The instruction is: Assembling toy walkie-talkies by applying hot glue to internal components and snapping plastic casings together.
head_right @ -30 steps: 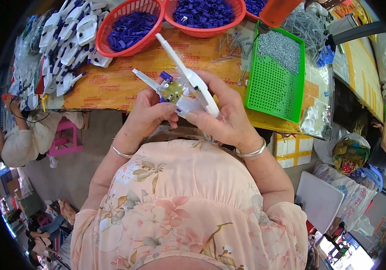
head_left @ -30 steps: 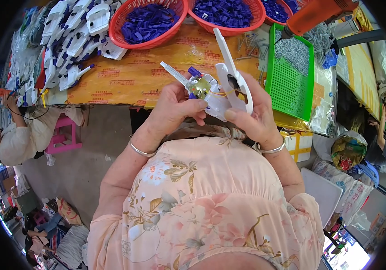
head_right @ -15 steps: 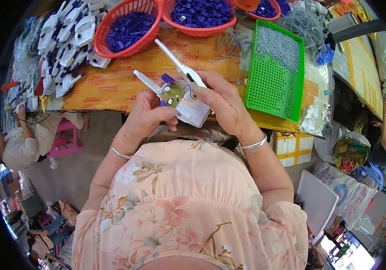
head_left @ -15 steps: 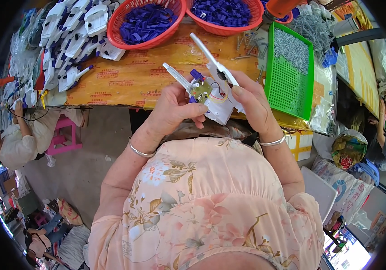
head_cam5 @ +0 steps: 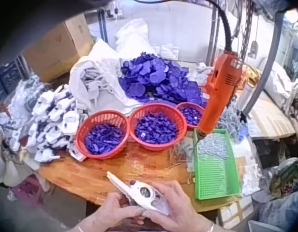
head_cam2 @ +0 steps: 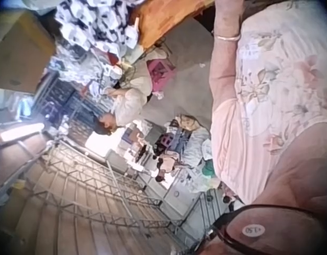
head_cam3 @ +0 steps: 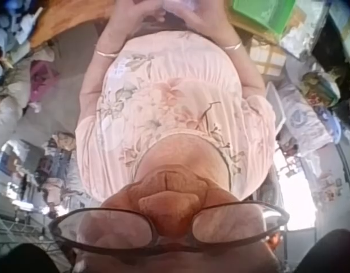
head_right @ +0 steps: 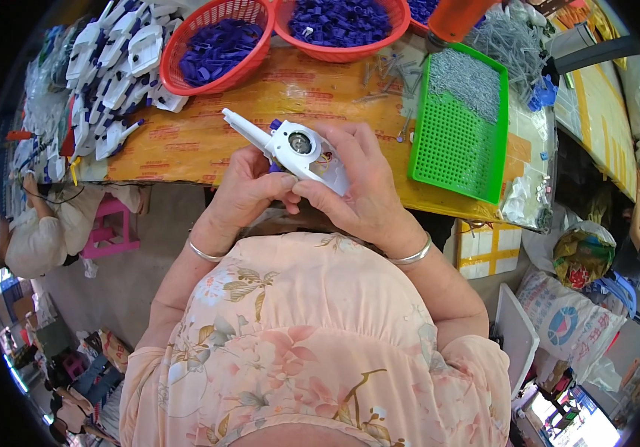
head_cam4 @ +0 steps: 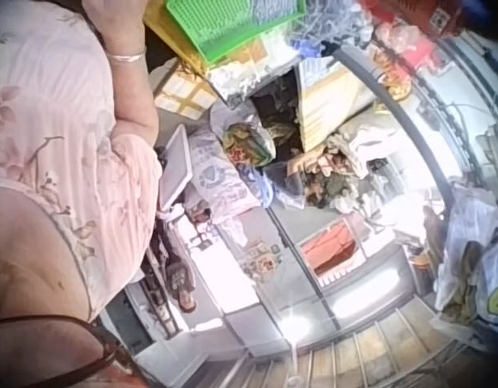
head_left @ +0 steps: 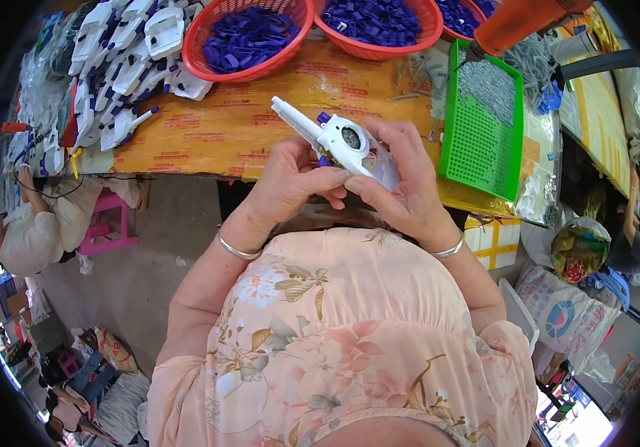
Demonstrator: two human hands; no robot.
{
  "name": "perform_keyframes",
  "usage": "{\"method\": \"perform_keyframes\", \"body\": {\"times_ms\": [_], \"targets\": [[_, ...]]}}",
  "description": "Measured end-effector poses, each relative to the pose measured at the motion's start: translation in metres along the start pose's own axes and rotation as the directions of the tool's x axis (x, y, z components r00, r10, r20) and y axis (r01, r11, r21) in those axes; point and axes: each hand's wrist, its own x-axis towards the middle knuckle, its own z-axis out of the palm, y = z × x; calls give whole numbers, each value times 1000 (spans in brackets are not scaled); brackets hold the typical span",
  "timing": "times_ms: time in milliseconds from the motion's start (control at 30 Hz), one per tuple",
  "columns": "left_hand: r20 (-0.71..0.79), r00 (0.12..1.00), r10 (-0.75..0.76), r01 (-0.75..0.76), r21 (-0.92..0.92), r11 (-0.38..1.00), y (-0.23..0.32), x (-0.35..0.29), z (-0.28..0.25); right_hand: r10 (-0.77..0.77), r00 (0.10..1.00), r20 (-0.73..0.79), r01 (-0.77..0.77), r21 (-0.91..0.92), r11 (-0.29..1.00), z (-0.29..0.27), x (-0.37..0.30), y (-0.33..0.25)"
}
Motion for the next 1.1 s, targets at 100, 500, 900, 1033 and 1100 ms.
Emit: {"method": "perform_keyframes", "body": {"times_ms": [100,500,900,1033,1100], "targets": [[22,999,33,-32,-36,999,0,0,-1,-45,999,8,46,-85,995,0,-1,-1],[20,1000,19,-18,-24,1000,0,0,-2,4,996,-89,-9,-55,998,7,-8,0],[36,998,43,-43,-12,999,0,1,-2,-51,995,-86,35,-180,983,7,-8,-1],[31,998,55,-54,-27,998,-1,1,-3,-56,998,-22,54,-112,992,3,-8,1],[48,998,30,-28,-35,999,-1,1,-5,-45,999,-1,45,-92,995,2,-8,0]]}}
